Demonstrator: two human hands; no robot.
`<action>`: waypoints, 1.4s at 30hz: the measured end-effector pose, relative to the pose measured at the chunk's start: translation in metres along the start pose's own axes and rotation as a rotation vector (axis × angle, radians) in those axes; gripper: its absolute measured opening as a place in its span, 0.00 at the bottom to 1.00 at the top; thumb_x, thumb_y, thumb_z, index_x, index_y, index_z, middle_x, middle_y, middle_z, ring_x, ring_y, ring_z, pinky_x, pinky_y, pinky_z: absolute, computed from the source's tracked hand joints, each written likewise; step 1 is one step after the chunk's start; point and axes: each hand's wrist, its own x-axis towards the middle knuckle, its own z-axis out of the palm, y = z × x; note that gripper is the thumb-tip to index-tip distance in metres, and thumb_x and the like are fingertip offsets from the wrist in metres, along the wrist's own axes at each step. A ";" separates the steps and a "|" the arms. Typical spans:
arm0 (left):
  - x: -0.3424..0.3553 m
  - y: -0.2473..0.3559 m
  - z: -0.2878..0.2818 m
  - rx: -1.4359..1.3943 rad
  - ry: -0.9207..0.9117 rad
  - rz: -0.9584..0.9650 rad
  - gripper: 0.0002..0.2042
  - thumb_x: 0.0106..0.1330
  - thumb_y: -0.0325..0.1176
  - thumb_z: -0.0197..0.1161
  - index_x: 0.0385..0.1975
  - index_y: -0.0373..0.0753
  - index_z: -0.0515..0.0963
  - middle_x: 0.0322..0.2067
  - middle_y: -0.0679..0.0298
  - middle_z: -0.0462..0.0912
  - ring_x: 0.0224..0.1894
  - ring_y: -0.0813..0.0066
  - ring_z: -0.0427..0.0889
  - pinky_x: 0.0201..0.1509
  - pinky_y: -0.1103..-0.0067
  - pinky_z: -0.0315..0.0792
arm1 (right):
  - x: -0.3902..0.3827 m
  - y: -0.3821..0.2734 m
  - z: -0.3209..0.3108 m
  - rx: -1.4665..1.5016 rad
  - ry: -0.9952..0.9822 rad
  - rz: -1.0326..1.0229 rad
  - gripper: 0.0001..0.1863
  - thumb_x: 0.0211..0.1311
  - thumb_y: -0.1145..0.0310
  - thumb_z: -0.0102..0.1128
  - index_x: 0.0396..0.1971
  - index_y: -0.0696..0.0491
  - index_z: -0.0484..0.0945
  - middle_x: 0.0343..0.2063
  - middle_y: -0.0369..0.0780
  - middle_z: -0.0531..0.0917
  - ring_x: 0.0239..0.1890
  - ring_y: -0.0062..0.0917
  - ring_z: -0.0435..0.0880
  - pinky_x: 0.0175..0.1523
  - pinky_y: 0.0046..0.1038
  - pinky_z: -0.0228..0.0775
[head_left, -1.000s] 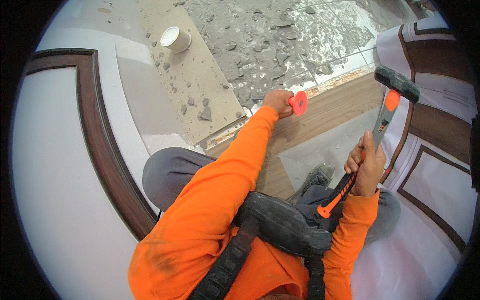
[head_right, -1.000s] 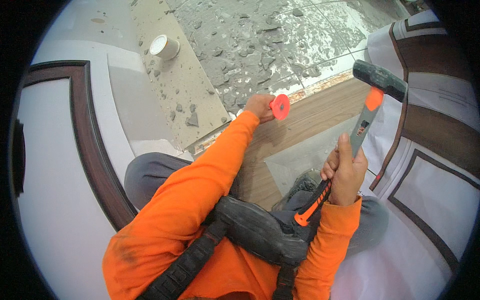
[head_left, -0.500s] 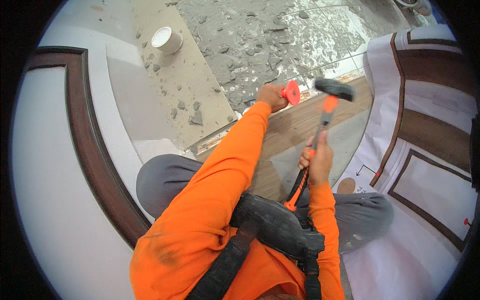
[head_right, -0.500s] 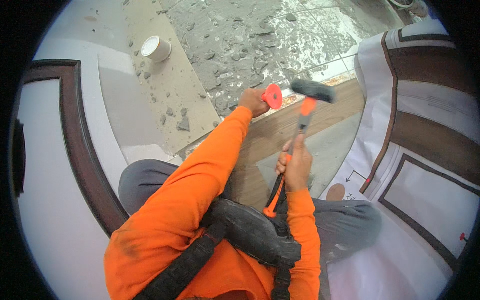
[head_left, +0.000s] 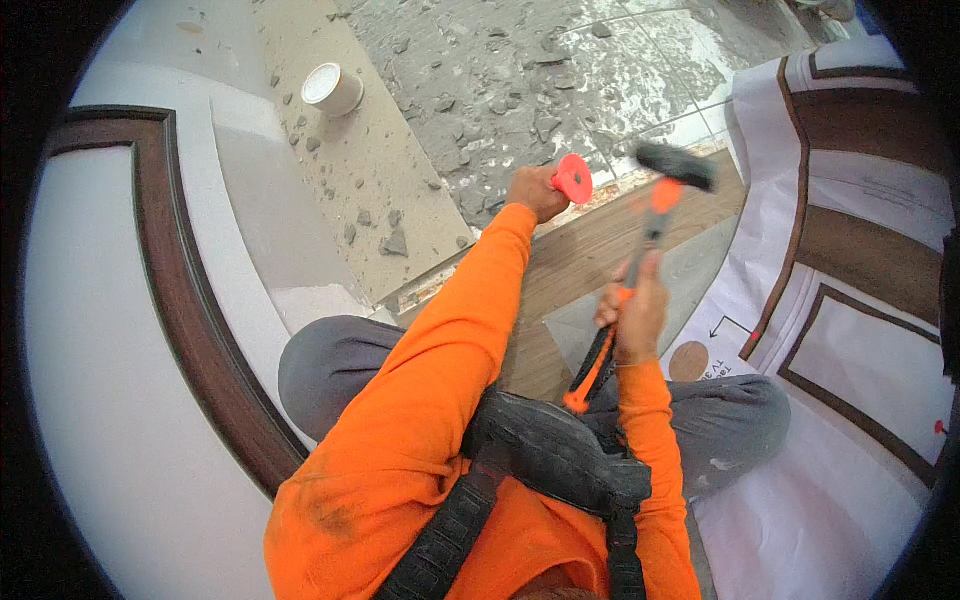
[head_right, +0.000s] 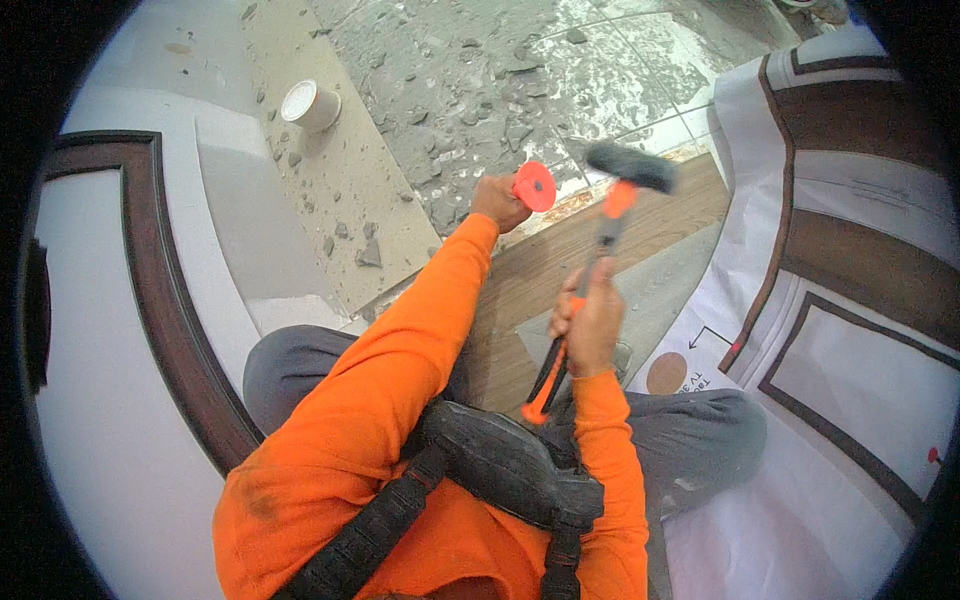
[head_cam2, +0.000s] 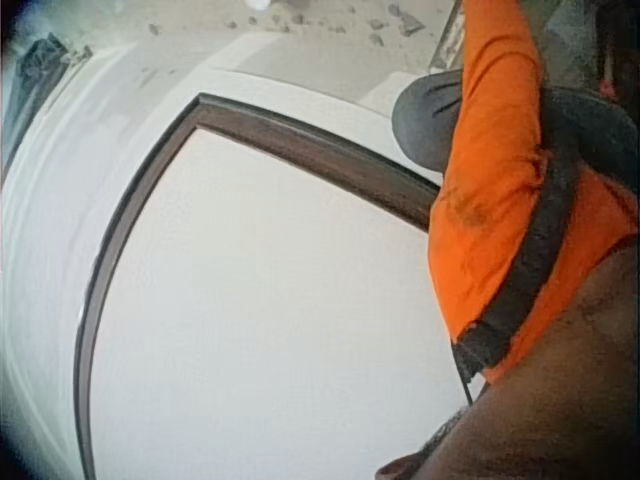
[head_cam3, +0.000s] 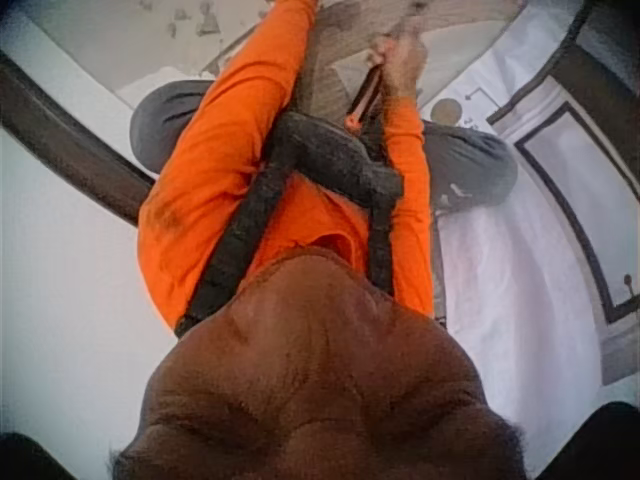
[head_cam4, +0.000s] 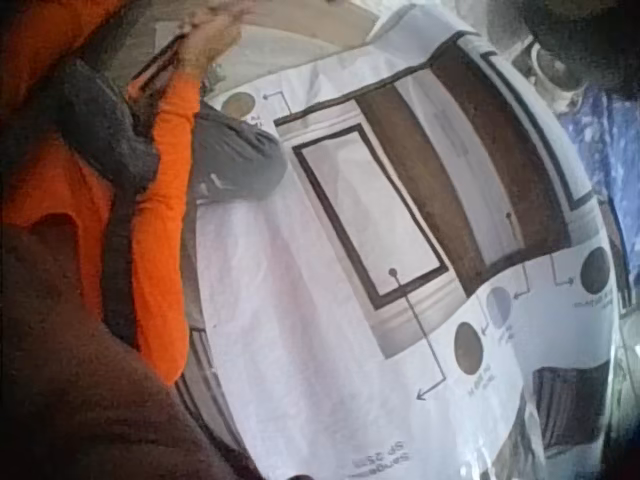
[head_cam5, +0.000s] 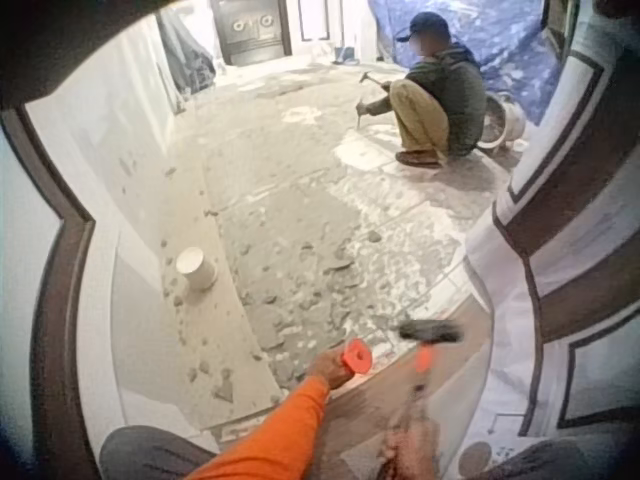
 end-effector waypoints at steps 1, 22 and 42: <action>0.001 0.000 0.003 -0.006 0.003 0.005 0.15 0.61 0.50 0.61 0.31 0.44 0.82 0.29 0.53 0.85 0.35 0.45 0.83 0.39 0.61 0.78 | 0.002 -0.007 -0.005 0.053 0.048 -0.092 0.34 0.70 0.30 0.40 0.29 0.51 0.67 0.11 0.31 0.62 0.09 0.17 0.61 0.16 0.23 0.58; 0.012 0.048 0.018 -0.042 0.014 0.022 0.15 0.54 0.51 0.66 0.30 0.47 0.83 0.29 0.54 0.85 0.34 0.49 0.84 0.39 0.62 0.78 | 0.007 -0.013 -0.021 0.132 0.063 -0.012 0.31 0.72 0.33 0.38 0.30 0.49 0.67 0.12 0.31 0.62 0.10 0.16 0.58 0.18 0.22 0.56; -0.002 -0.007 0.004 0.118 0.081 -0.170 0.17 0.57 0.54 0.63 0.30 0.47 0.83 0.31 0.55 0.86 0.35 0.49 0.85 0.40 0.61 0.78 | 0.019 0.021 -0.005 -0.135 -0.030 -0.016 0.31 0.74 0.36 0.39 0.30 0.52 0.68 0.13 0.32 0.66 0.10 0.16 0.63 0.16 0.22 0.58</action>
